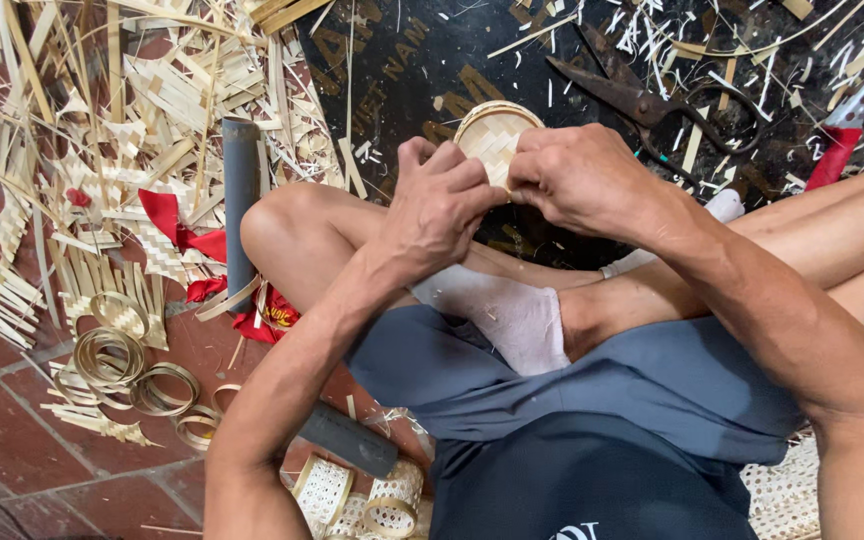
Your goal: The person sits on the floor and assembles a woven bamboo basket: they bend a thin bamboo strip, fit a round woven base into the woven wall, press a bamboo rim ring around the top edge, tap it into place using a metal tube, and apply glue from a squeeze bottle to secure the rim.
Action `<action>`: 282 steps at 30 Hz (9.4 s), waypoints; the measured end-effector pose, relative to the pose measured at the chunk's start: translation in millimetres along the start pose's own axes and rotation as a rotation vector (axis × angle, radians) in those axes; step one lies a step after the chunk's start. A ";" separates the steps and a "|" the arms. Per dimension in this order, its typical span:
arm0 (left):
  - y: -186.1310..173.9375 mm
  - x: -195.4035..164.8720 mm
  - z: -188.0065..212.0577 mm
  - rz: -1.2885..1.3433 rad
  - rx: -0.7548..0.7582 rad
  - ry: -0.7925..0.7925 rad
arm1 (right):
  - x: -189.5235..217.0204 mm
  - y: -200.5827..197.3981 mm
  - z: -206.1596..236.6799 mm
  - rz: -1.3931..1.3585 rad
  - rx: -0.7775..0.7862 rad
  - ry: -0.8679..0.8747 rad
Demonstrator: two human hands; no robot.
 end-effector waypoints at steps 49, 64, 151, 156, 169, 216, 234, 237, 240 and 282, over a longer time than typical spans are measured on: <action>41.6 23.6 21.7 0.463 -0.138 -0.488 | -61.8 38.1 31.2 -0.449 -0.438 0.003; -54.7 38.2 111.8 0.316 -0.545 -0.720 | -62.0 29.3 43.5 -0.569 -0.656 0.281; 50.6 -43.2 110.1 1.045 -0.621 -0.712 | 11.9 81.2 28.3 -1.019 -0.314 0.089; 49.3 -21.4 104.0 1.404 -0.662 -0.666 | 17.1 80.8 22.4 -1.081 -0.306 0.182; 29.7 -17.5 94.9 1.317 -0.524 -0.706 | 26.7 72.3 15.1 -1.160 -0.329 0.195; -74.6 -66.0 32.8 0.324 -0.310 -0.131 | 78.4 -64.4 50.1 -1.159 -0.614 -0.558; 61.8 49.3 8.9 1.441 -0.412 -0.582 | -59.8 -33.4 -34.4 -0.445 -0.092 0.193; 59.9 47.9 6.7 1.489 -0.400 -0.605 | -55.1 -38.9 -34.0 -0.398 -0.088 0.187; 53.3 45.3 11.7 1.340 -0.381 -0.645 | -51.7 -49.6 -17.2 -0.362 -0.157 0.239; 31.3 5.3 0.6 0.204 -0.214 -0.214 | 82.2 -56.7 53.5 -0.832 -0.548 -0.504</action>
Point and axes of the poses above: each hand's wrist, its own z-axis away from the middle knuckle, its own y-axis out of the palm, x = y × z, the point moved 3 cm from there along -z, towards the middle knuckle, and after that the axes turned 12 degrees about x, right-handed, at the moved point
